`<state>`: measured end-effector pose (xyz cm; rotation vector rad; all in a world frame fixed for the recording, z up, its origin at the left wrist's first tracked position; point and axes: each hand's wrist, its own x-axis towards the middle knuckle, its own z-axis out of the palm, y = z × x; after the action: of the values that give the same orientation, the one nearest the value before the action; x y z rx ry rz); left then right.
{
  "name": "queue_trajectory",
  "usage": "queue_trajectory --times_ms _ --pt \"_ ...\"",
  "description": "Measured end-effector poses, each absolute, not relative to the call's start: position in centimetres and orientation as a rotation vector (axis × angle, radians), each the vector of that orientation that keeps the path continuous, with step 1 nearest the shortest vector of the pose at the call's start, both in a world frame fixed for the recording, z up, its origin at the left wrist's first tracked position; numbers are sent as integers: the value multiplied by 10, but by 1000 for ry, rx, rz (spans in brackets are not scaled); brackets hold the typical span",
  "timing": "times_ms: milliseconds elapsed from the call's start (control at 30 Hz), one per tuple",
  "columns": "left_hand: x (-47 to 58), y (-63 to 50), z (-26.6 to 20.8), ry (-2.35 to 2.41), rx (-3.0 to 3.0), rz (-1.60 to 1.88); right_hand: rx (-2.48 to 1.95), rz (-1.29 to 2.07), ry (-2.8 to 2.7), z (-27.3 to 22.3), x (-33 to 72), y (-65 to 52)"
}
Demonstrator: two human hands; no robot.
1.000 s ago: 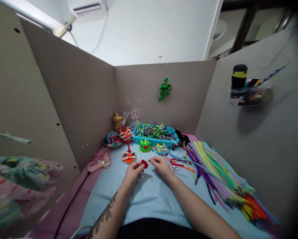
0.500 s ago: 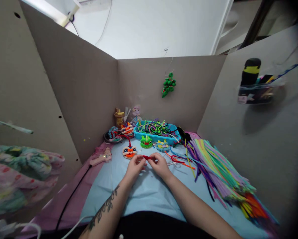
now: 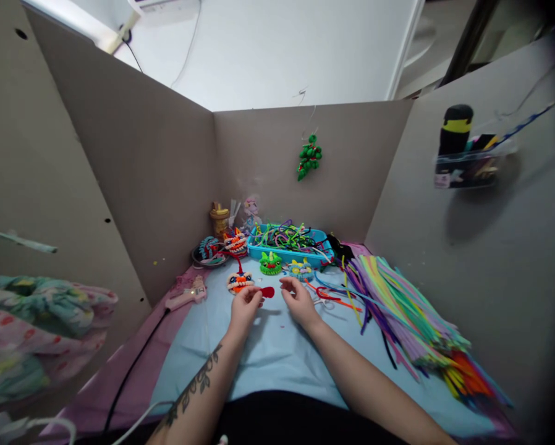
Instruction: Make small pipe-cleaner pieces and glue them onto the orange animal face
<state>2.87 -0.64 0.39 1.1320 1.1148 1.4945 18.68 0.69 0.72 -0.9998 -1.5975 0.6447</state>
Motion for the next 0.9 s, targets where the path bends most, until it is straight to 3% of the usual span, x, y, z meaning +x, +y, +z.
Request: queue_trajectory --times_ms 167,400,900 --pt "29 -7 1 1221 1501 1475 -995 1127 -1508 5 188 14" --pt "30 -2 0 1251 1458 1443 -955 1340 -1457 1 178 9" --pt "28 -9 8 1303 1644 1367 -1040 927 -1739 3 178 5"
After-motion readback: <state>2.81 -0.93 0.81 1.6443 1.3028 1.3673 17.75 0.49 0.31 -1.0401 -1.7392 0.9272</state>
